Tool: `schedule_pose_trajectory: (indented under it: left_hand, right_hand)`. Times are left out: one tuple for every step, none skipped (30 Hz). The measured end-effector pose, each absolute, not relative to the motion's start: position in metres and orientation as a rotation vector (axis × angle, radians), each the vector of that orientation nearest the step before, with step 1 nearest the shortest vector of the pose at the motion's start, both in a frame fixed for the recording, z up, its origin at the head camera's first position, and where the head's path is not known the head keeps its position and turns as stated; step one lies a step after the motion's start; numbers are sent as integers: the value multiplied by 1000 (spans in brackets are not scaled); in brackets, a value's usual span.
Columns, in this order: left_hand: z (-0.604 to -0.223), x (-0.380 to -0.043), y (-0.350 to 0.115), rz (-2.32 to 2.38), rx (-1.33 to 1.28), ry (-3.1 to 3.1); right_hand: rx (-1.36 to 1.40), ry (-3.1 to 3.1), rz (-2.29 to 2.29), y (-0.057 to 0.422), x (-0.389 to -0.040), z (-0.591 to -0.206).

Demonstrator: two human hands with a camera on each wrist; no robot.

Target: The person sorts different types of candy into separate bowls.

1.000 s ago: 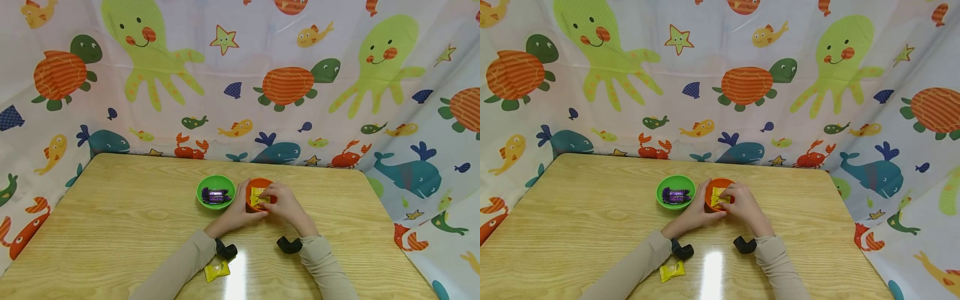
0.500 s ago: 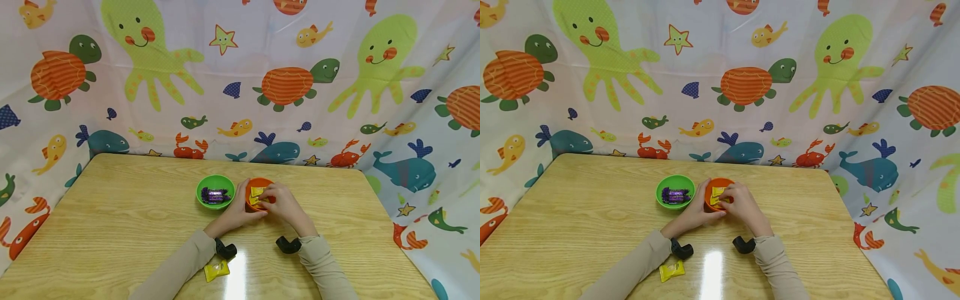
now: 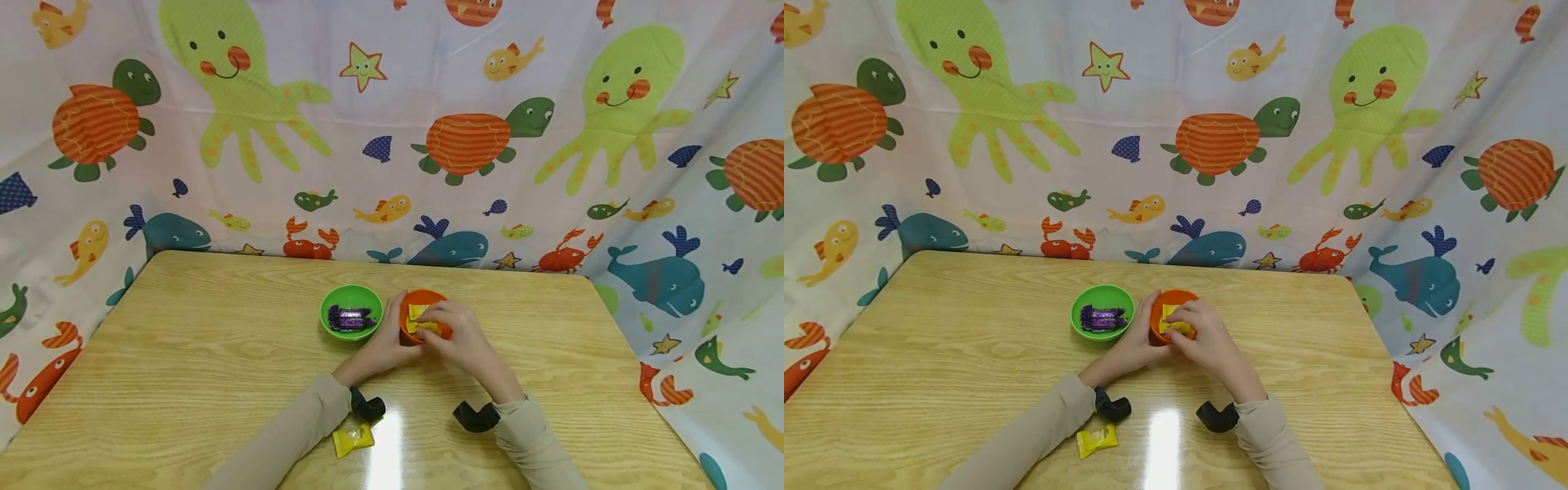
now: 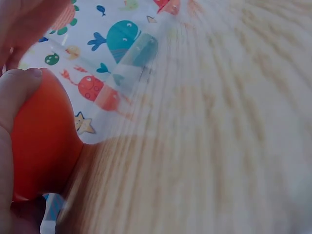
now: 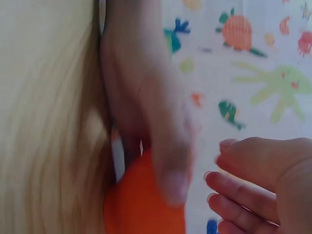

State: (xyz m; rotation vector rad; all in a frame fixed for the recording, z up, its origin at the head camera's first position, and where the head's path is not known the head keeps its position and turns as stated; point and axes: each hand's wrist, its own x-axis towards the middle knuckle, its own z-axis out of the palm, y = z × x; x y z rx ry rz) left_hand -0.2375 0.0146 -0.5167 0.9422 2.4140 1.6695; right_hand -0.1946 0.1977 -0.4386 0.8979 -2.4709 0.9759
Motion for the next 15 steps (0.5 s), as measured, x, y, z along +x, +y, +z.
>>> schedule_pose_trajectory:
  left_hand:
    - [-517,-238,14,1670,953,2405]
    - [-518,-238,13,1669,962,2401]
    - [-518,-238,13,1675,970,2395]
    - [-518,-239,12,1680,979,2386]
    - [-518,-239,12,1675,987,2390]
    - [-518,-239,11,1675,989,2392]
    - [-517,-239,12,1668,985,2401]
    - [-516,-239,12,1660,987,2416]
    - [-515,-238,12,1654,976,2435]
    - [-513,-237,13,1649,961,2451]
    - [-512,-236,14,1649,944,2464]
    - [-510,-235,15,1653,925,2465]
    - [-510,-234,16,1656,909,2465]
    - [-510,-233,17,1668,899,2456]
    - [-510,-233,19,1678,884,2448]
  right_hand:
    - [934,-2431,997,196,-191,-438]
    - [971,-2392,1018,193,-187,-437]
    - [1002,-2363,1047,190,-183,-436]
    - [1029,-2338,1073,187,-178,-435]
    - [1049,-2324,1115,184,-173,-434]
    - [1063,-2315,1154,180,-168,-433]
    - [1088,-2295,1186,176,-164,-433]
    - [1104,-2290,1213,172,-159,-433]
    - [1122,-2279,1235,168,-154,-434]
    - [1146,-2270,1252,164,-150,-436]
    - [1171,-2267,1274,160,-146,-437]
    - [1207,-2256,1285,156,-142,-440]
    - [1249,-2245,1295,153,-137,-443]
    - [1286,-2244,1302,150,-133,-445]
    - [1327,-2235,1304,147,-129,-448]
